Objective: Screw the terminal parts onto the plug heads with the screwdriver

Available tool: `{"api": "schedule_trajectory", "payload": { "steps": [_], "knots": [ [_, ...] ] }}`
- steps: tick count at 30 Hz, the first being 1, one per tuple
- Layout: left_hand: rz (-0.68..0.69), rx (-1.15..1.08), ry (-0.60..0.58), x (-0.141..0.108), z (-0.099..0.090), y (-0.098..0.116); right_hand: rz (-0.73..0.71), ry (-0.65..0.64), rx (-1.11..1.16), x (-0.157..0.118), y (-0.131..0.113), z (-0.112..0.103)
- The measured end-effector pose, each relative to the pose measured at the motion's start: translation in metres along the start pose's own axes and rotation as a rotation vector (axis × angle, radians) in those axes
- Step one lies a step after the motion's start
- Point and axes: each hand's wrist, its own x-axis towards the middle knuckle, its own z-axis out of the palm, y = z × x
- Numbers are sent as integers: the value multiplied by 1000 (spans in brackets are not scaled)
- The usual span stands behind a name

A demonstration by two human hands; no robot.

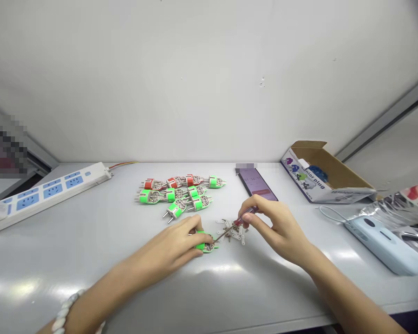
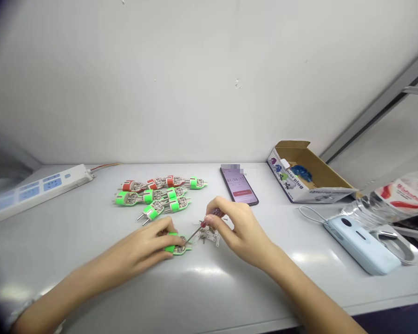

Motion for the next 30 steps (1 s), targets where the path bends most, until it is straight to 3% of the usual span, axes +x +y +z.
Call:
{"api": "schedule_trajectory", "payload": {
  "steps": [11, 17, 30],
  "knots": [
    [-11, -39, -11, 2, -3, 2, -131, -10, -119, -2, 3, 1],
    [-7, -21, -3, 2, -2, 2, -273, -14, -186, -5, 6, 1],
    [10, -20, 4, 1, -1, 1, -292, -28, -171, -6, 5, 0]
  ]
}}
